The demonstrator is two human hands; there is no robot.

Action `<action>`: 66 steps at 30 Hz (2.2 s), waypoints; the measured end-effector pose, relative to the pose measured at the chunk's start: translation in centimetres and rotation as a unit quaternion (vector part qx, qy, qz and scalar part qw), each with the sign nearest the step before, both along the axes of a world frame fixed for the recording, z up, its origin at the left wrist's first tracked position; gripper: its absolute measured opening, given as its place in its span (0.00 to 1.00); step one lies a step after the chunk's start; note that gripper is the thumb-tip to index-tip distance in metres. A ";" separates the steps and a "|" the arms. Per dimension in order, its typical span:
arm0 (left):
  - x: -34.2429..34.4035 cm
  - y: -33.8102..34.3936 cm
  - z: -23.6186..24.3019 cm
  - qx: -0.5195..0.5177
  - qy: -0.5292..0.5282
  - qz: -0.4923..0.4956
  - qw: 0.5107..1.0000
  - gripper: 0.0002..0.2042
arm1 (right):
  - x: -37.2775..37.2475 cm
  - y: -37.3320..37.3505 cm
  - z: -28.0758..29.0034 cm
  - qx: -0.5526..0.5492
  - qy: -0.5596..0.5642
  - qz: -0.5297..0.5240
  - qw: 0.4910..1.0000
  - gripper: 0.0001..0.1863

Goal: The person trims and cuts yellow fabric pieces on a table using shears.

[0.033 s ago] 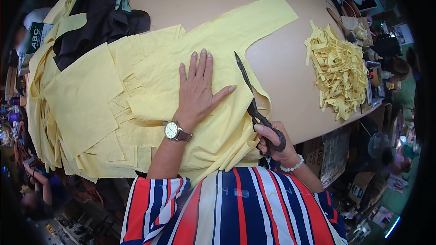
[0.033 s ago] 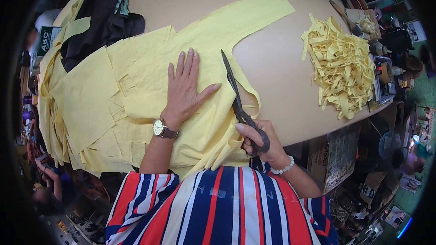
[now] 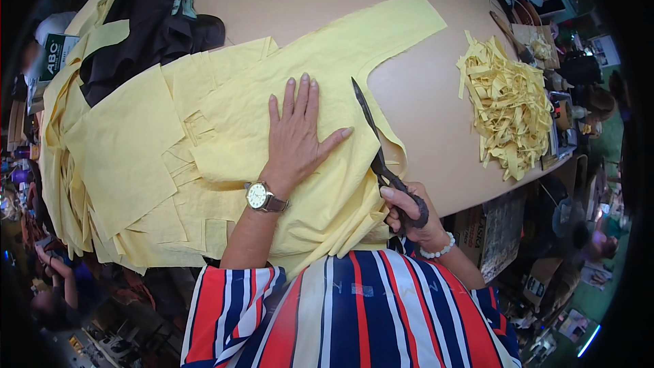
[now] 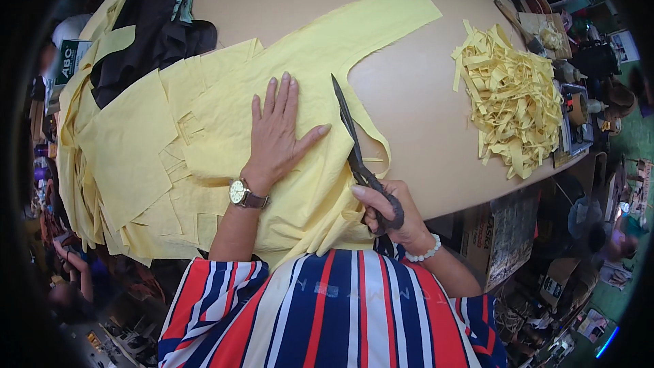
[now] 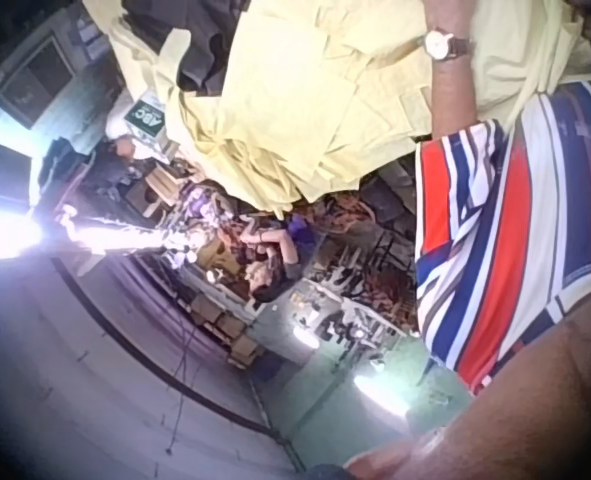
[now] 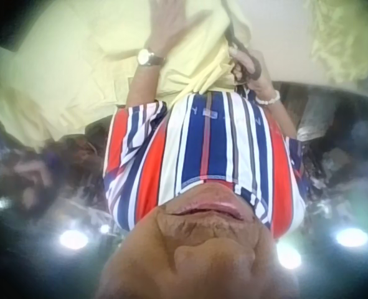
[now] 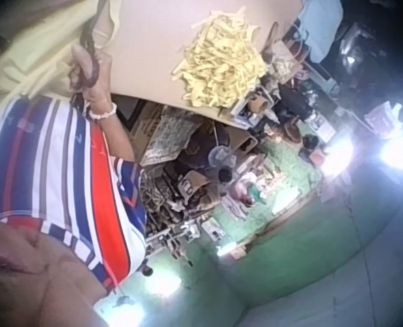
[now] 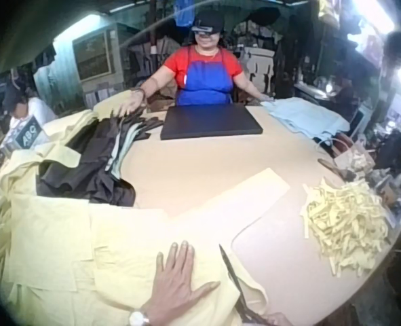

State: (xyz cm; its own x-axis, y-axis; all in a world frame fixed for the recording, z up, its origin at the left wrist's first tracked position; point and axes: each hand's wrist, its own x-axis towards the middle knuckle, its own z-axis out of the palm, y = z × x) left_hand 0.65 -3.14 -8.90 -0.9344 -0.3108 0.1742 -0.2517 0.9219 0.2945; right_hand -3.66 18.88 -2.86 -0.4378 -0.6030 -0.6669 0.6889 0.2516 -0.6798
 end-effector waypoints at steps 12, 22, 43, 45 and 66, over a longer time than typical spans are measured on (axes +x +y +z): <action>0.5 1.2 -0.3 0.008 -0.008 0.035 0.999 0.30 | 1.4 -0.3 -0.1 -0.001 -0.029 -0.022 0.999 0.11; 0.5 2.3 -0.3 -0.004 -0.001 0.060 0.998 0.28 | 2.1 -0.7 0.2 -0.009 -0.048 -0.033 0.998 0.10; -4.3 -5.4 1.2 -0.038 0.049 -0.153 0.986 0.27 | 2.7 -1.2 -0.1 -0.014 -0.044 -0.040 0.998 0.11; -4.5 -5.6 0.6 -0.062 0.038 -0.168 0.983 0.31 | 2.7 -1.2 -0.5 -0.033 -0.054 -0.052 0.997 0.11; -4.5 -4.6 0.3 -0.021 -0.003 -0.119 0.993 0.28 | 1.8 -2.7 0.0 -0.021 -0.043 -0.064 0.997 0.11</action>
